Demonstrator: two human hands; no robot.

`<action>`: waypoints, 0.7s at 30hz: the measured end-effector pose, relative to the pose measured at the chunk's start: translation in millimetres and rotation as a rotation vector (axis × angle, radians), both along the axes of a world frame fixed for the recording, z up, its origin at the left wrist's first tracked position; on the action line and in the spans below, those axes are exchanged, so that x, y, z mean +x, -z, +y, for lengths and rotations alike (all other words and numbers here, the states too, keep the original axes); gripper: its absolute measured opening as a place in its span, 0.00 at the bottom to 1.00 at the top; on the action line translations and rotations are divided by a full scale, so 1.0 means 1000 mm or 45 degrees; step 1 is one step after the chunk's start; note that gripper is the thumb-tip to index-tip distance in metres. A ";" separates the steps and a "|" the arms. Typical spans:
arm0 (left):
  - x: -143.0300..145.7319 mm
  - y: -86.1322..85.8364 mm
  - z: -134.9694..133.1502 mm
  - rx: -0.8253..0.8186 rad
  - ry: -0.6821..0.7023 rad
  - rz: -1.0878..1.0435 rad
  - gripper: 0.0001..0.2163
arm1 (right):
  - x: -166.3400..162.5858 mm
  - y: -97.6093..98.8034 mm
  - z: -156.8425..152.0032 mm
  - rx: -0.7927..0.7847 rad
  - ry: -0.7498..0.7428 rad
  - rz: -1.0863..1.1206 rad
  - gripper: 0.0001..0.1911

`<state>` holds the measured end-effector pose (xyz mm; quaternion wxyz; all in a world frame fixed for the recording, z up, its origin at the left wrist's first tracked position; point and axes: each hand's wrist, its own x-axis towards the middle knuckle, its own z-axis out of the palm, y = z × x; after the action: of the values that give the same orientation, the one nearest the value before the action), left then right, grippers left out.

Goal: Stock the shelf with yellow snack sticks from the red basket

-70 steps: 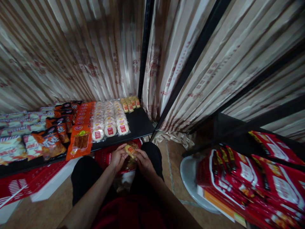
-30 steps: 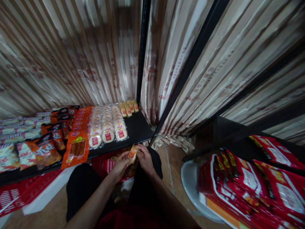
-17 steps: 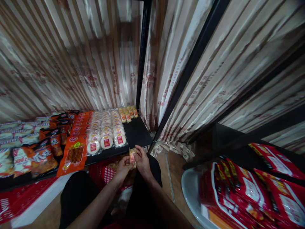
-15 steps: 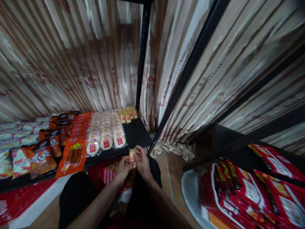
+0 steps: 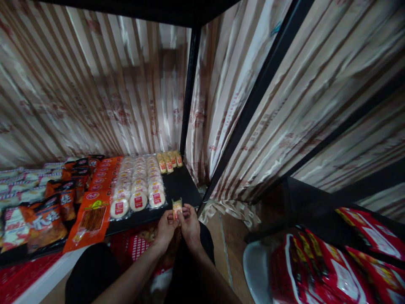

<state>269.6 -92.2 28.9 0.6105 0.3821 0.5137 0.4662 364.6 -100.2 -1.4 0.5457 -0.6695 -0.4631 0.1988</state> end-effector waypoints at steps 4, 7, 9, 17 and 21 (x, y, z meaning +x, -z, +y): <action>0.006 0.007 0.013 0.026 -0.005 0.064 0.09 | 0.005 -0.002 0.008 0.026 -0.030 -0.022 0.10; 0.009 0.008 0.022 0.076 0.015 0.149 0.08 | 0.009 -0.001 0.016 0.058 -0.093 -0.009 0.08; 0.010 0.006 0.029 0.108 0.013 0.238 0.08 | 0.012 0.000 0.021 0.083 -0.118 -0.012 0.09; 0.020 0.007 0.058 0.085 -0.020 0.218 0.07 | 0.020 -0.002 0.048 0.145 -0.100 -0.071 0.09; 0.026 0.011 0.073 -0.018 0.009 -0.077 0.04 | 0.021 -0.002 0.059 0.121 -0.106 -0.070 0.11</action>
<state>295.5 -19.3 18.2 0.6302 0.3653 0.4968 0.4718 385.5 -40.9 0.2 0.5551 -0.6283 -0.5143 0.1805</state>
